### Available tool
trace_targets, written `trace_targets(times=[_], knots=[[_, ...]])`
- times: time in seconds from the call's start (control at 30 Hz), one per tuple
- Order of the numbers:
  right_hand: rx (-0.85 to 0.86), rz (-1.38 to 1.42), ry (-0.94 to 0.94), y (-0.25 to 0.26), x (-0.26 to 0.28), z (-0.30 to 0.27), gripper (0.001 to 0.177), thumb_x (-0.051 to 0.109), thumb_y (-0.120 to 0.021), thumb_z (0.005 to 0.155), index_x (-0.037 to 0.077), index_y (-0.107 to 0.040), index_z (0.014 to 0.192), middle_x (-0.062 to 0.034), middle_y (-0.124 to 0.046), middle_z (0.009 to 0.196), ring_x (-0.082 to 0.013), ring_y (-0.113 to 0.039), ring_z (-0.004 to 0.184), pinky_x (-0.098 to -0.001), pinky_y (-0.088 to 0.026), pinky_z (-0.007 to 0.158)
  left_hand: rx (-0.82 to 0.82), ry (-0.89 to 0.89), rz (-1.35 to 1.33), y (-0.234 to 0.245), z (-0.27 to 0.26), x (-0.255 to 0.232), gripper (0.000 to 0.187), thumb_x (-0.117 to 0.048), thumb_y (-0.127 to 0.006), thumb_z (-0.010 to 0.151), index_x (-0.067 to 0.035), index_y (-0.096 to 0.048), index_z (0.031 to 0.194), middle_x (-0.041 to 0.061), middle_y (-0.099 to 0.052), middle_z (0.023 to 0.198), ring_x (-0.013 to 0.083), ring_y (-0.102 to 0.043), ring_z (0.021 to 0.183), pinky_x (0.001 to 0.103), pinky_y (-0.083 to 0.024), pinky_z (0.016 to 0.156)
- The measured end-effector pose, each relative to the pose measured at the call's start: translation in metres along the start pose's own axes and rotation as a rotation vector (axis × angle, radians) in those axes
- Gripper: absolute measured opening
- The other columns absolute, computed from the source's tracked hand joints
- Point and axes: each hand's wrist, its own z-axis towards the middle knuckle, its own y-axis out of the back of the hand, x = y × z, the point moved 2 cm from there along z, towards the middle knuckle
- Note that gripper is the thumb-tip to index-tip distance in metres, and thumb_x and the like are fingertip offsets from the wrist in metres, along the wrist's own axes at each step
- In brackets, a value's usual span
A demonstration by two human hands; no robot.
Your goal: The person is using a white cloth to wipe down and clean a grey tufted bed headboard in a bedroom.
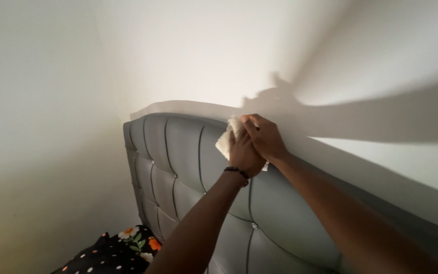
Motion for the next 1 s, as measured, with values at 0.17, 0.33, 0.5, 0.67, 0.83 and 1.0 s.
trace_targets(times=[0.17,0.33,0.5,0.67,0.83,1.0], knots=[[0.156,-0.188,-0.138,0.008,0.019,-0.008,0.049,0.043,-0.048,0.103,0.008,-0.068,0.131,-0.0175,-0.076,0.123,-0.0308,-0.075,0.109,-0.0400,-0.056,0.100,0.186,0.022,-0.091,0.013,0.008,0.016,0.069,-0.041,-0.061,0.093,-0.009,-0.042,0.152,0.014,-0.045,0.155,0.0339,-0.027,0.151,0.066,-0.007,0.124],[0.219,-0.150,0.173,0.023,0.005,-0.025,0.049,0.034,-0.045,0.109,0.005,-0.048,0.148,-0.0197,-0.055,0.150,-0.0339,-0.051,0.139,-0.0422,-0.038,0.115,0.279,0.229,-0.999,0.044,0.008,0.038,0.063,-0.022,-0.066,0.087,-0.008,-0.044,0.144,0.017,-0.057,0.146,0.0305,-0.053,0.140,0.049,-0.045,0.117],[0.459,-0.574,0.351,0.027,0.017,-0.045,0.053,0.019,-0.060,0.097,0.011,-0.049,0.148,-0.0160,-0.040,0.158,-0.0375,-0.037,0.144,-0.0456,-0.033,0.114,0.013,0.268,-1.427,0.050,0.008,0.047,0.059,0.000,-0.055,0.083,-0.006,-0.044,0.141,0.011,-0.051,0.151,0.0249,-0.049,0.140,0.041,-0.042,0.116],[0.437,-0.633,0.239,0.033,0.015,-0.046,0.040,0.014,-0.062,0.097,0.011,-0.060,0.137,-0.0122,-0.047,0.155,-0.0334,-0.047,0.140,-0.0431,-0.041,0.115,-0.118,0.283,-1.084,0.070,0.012,0.035,0.047,-0.004,-0.049,0.087,-0.005,-0.060,0.133,0.014,-0.063,0.144,0.0281,-0.060,0.133,0.040,-0.047,0.114],[0.478,-0.720,0.260,0.037,0.021,-0.050,0.043,-0.001,-0.059,0.088,0.006,-0.064,0.129,-0.0121,-0.053,0.152,-0.0337,-0.063,0.127,-0.0430,-0.050,0.108,-0.136,0.324,-0.586,0.060,0.006,0.045,0.040,-0.011,-0.055,0.090,-0.005,-0.066,0.128,0.018,-0.066,0.135,0.0322,-0.062,0.126,0.042,-0.049,0.110],[0.729,-1.071,-0.080,0.034,0.099,-0.054,0.032,0.022,-0.051,0.106,0.004,-0.076,0.116,-0.0162,-0.072,0.135,-0.0295,-0.071,0.124,-0.0407,-0.055,0.109,-0.114,0.381,-0.345,0.026,0.007,0.058,0.032,-0.020,-0.069,0.088,-0.002,-0.075,0.114,0.022,-0.070,0.121,0.0365,-0.065,0.113,0.046,-0.051,0.101]])
